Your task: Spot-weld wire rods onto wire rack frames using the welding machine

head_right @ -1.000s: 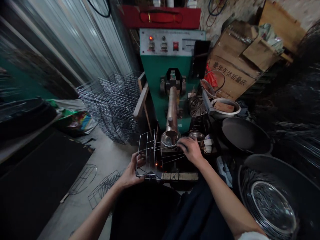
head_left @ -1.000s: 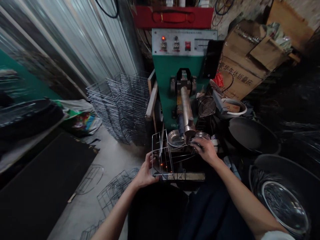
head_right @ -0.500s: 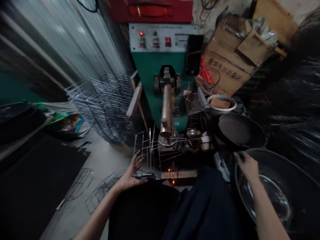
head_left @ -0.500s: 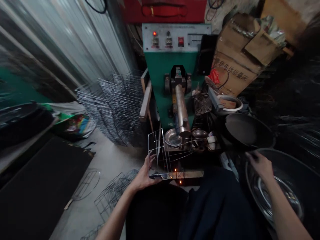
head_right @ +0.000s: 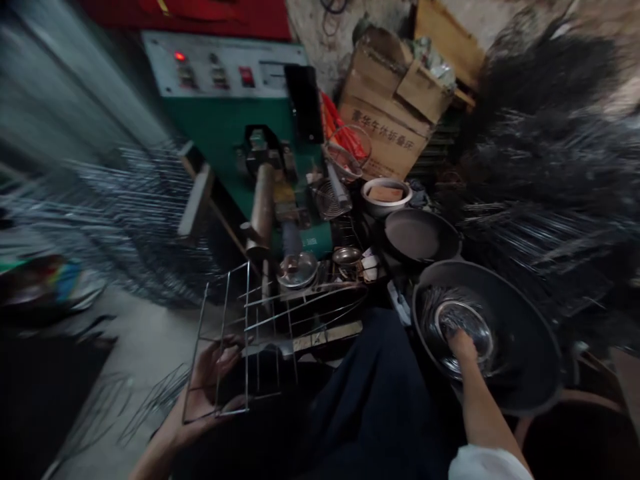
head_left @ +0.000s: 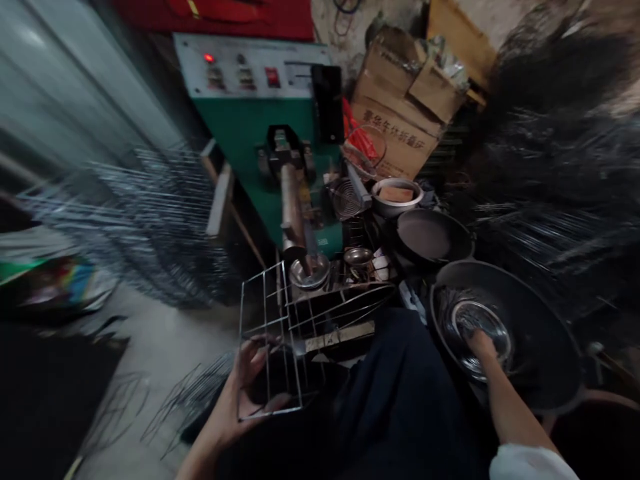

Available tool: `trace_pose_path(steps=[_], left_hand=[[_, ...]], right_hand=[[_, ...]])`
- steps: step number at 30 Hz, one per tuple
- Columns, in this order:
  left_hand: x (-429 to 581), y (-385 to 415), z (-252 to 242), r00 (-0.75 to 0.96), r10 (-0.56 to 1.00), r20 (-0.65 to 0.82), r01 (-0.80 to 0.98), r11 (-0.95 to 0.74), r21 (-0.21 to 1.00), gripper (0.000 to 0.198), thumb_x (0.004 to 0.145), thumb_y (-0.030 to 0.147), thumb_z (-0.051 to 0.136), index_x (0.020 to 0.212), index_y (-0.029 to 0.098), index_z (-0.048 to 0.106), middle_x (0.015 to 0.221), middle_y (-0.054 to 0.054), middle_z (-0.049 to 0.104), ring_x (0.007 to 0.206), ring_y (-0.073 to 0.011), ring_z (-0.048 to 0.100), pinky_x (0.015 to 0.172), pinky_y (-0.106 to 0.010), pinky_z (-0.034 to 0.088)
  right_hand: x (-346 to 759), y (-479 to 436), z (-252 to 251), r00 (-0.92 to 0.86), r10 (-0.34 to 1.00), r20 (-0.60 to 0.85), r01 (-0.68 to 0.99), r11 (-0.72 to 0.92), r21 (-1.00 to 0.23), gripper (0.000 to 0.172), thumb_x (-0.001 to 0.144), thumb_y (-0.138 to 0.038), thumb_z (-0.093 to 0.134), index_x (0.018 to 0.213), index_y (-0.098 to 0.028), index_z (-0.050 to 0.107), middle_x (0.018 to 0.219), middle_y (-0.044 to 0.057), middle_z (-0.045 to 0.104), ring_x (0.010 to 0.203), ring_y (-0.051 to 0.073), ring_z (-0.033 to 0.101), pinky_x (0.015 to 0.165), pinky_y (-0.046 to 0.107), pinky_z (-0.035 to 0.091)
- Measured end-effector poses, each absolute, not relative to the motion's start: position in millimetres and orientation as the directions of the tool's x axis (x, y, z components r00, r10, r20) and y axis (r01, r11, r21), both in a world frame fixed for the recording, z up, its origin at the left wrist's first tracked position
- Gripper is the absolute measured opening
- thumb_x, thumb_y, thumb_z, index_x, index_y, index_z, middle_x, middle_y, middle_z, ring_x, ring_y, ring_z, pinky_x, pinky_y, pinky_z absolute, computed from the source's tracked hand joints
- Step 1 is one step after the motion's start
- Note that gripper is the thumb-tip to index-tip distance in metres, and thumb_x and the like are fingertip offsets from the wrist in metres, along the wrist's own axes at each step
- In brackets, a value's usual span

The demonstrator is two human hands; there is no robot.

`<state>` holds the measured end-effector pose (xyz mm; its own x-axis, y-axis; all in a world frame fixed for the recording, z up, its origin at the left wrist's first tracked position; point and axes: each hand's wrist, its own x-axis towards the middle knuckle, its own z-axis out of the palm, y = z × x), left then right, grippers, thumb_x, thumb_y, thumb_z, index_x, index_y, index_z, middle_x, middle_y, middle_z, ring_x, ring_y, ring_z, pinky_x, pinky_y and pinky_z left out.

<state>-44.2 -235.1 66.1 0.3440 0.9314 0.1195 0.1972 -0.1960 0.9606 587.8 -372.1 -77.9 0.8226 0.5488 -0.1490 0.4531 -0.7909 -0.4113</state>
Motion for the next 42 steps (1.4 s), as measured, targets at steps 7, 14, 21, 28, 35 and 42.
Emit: trace_pose_path(steps=[7, 14, 21, 28, 35, 42], left_hand=[[-18, -225, 135, 0.013, 0.902, 0.432, -0.12, -0.427, 0.896, 0.089, 0.068, 0.051, 0.09, 0.146, 0.036, 0.049, 0.126, -0.01, 0.056, 0.126, -0.0323, 0.058, 0.119, -0.057, 0.044], [-11, -214, 139, -0.136, 0.841, 0.524, -0.194, -0.541, 0.818, 0.085, 0.069, 0.047, 0.091, 0.144, 0.034, 0.054, 0.116, -0.006, 0.056, 0.114, -0.0247, 0.057, 0.111, -0.044, 0.048], [-8, -220, 151, -0.116, 0.844, 0.524, -0.14, -0.536, 0.832, 0.083, 0.072, 0.046, 0.088, 0.146, 0.029, 0.053, 0.12, -0.008, 0.054, 0.111, -0.0263, 0.058, 0.106, -0.047, 0.051], [-10, -215, 161, -0.177, 0.862, 0.475, -0.179, -0.502, 0.846, 0.082, 0.068, 0.049, 0.089, 0.142, 0.03, 0.057, 0.115, -0.008, 0.055, 0.106, -0.0263, 0.058, 0.103, -0.045, 0.052], [-16, -203, 167, -0.201, 0.846, 0.493, -0.255, -0.532, 0.808, 0.083, 0.066, 0.045, 0.09, 0.141, 0.027, 0.06, 0.108, -0.007, 0.054, 0.103, -0.0238, 0.054, 0.099, -0.038, 0.051], [-18, -193, 179, -0.225, 0.83, 0.51, -0.234, -0.554, 0.799, 0.081, 0.064, 0.047, 0.091, 0.138, 0.03, 0.062, 0.107, -0.007, 0.055, 0.1, -0.0246, 0.056, 0.096, -0.041, 0.054]], right_hand=[[587, -363, -45, 0.825, 0.56, -0.081, 0.464, -0.751, -0.469, 0.029, 0.049, -0.049, 0.056, 0.05, -0.035, 0.03, 0.043, 0.012, 0.046, 0.067, 0.054, 0.069, 0.062, 0.068, 0.052], [439, -285, 65, 0.366, 0.926, 0.09, 0.483, -0.106, -0.869, 0.026, 0.081, -0.055, 0.071, 0.09, -0.031, 0.076, 0.093, 0.011, 0.078, 0.09, 0.037, 0.074, 0.083, 0.052, 0.062], [281, -202, 108, -0.359, 0.833, 0.422, 0.777, 0.517, -0.359, 0.037, 0.096, -0.01, 0.054, 0.123, -0.027, 0.074, 0.118, 0.007, 0.078, 0.124, 0.029, 0.065, 0.101, 0.044, 0.054], [257, -172, 104, -0.517, 0.779, 0.355, 0.811, 0.578, -0.086, 0.047, 0.088, 0.002, 0.054, 0.121, -0.026, 0.072, 0.116, 0.007, 0.078, 0.124, 0.028, 0.062, 0.098, 0.042, 0.047], [256, -158, 112, -0.546, 0.785, 0.292, 0.802, 0.591, -0.086, 0.049, 0.09, 0.0, 0.05, 0.126, -0.025, 0.072, 0.116, 0.006, 0.078, 0.108, 0.028, 0.065, 0.093, 0.043, 0.046], [257, -145, 123, -0.553, 0.761, 0.338, 0.781, 0.615, -0.106, 0.049, 0.089, 0.0, 0.053, 0.125, -0.026, 0.073, 0.117, 0.005, 0.078, 0.113, 0.029, 0.063, 0.095, 0.043, 0.046]])
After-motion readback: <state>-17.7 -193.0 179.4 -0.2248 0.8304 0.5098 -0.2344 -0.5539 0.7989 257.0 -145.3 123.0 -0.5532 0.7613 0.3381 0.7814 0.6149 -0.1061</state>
